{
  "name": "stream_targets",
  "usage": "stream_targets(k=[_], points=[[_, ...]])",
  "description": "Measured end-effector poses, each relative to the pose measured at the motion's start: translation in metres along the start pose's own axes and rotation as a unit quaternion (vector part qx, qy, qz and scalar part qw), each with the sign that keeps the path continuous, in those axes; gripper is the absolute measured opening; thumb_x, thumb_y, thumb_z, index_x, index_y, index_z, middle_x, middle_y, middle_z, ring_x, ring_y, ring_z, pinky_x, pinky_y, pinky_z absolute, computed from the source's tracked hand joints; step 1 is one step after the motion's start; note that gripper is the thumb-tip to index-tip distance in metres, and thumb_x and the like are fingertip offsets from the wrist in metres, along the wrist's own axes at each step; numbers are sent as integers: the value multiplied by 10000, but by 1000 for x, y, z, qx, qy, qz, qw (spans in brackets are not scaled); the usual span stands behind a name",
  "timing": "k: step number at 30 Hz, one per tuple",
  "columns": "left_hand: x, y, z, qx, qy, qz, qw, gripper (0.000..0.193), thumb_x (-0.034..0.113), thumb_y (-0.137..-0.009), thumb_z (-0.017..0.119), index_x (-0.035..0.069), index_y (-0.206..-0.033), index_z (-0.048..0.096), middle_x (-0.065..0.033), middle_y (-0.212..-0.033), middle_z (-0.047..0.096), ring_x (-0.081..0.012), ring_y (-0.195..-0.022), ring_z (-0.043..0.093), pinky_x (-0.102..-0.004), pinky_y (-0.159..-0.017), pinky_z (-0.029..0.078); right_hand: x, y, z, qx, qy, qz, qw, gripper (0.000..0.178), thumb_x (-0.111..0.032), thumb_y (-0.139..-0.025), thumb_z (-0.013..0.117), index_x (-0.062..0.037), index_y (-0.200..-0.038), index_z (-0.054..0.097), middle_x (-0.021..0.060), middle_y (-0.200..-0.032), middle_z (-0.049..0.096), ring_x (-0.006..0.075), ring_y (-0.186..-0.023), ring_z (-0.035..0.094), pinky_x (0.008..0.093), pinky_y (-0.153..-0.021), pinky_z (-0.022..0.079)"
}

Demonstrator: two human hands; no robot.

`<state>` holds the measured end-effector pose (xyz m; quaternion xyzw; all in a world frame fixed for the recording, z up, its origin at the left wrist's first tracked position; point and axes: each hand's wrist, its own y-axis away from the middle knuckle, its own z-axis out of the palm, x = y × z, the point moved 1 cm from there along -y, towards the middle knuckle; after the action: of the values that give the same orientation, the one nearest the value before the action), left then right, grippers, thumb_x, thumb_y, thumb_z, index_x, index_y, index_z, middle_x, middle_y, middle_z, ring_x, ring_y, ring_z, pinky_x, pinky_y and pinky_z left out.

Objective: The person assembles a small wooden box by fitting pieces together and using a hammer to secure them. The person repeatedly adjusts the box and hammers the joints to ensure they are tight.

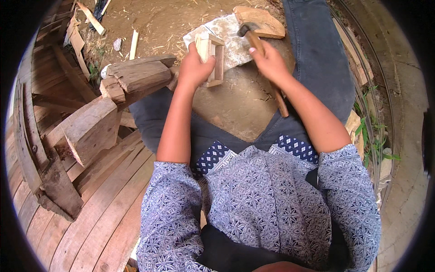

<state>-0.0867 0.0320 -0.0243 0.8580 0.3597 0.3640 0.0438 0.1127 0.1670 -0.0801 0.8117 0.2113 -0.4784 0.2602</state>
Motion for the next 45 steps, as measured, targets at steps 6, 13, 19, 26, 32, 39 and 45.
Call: stream_targets(k=[6, 13, 19, 26, 32, 39, 45], points=[[19, 15, 14, 46, -93, -9, 995, 668, 319, -842, 674, -52, -1325, 401, -331, -984, 685, -485, -931, 679, -522, -814, 546, -40, 17, 15, -8, -20, -5, 1000, 384, -285, -972, 605, -48, -1275, 605, 157, -966, 693, 273, -860, 642, 386, -792, 511], [28, 19, 20, 67, -111, -16, 991, 613, 328, -842, 674, -48, -1256, 423, -309, -902, 693, -479, -846, 691, -542, -751, 552, -110, 37, 1, 80, -147, -133, 977, 375, -198, -965, 583, -30, -1300, 564, 267, -1065, 681, 443, -1000, 660, 464, -865, 519], [24, 16, 22, 75, -108, -4, 991, 592, 330, -840, 662, -44, -1234, 429, -311, -906, 693, -481, -845, 689, -545, -752, 550, -52, 31, 33, 58, -10, -20, 998, 359, -196, -980, 578, -14, -1288, 550, 266, -995, 680, 410, -938, 685, 445, -809, 519], [15, 17, 21, 81, -94, -8, 992, 594, 341, -841, 655, -39, -1239, 433, -316, -922, 691, -487, -872, 682, -549, -779, 542, -94, 38, 9, 117, -118, -109, 980, 323, -181, -999, 593, -11, -1272, 563, 157, -987, 700, 222, -856, 670, 346, -782, 513], [18, 12, 24, 90, -87, -20, 992, 619, 339, -845, 662, -44, -1273, 429, -320, -940, 690, -489, -883, 680, -547, -786, 539, -36, 34, 40, 17, 7, 3, 1000, 414, -152, -961, 561, -18, -1348, 504, 292, -1078, 671, 469, -1014, 652, 496, -859, 517], [6, 13, 21, 91, -59, -24, 994, 628, 343, -839, 671, -50, -1267, 433, -328, -953, 688, -495, -896, 678, -539, -799, 541, -101, 37, 16, 84, -133, -106, 982, 374, -172, -975, 559, -31, -1320, 527, 276, -1061, 681, 460, -1006, 659, 466, -851, 525], [19, 13, 22, 89, -61, -26, 994, 613, 343, -841, 664, -51, -1254, 439, -328, -961, 687, -495, -910, 676, -538, -812, 538, -68, 15, 36, 49, -40, -95, 994, 374, -237, -1000, 565, -3, -1290, 529, 222, -1014, 672, 322, -927, 664, 405, -829, 514]])
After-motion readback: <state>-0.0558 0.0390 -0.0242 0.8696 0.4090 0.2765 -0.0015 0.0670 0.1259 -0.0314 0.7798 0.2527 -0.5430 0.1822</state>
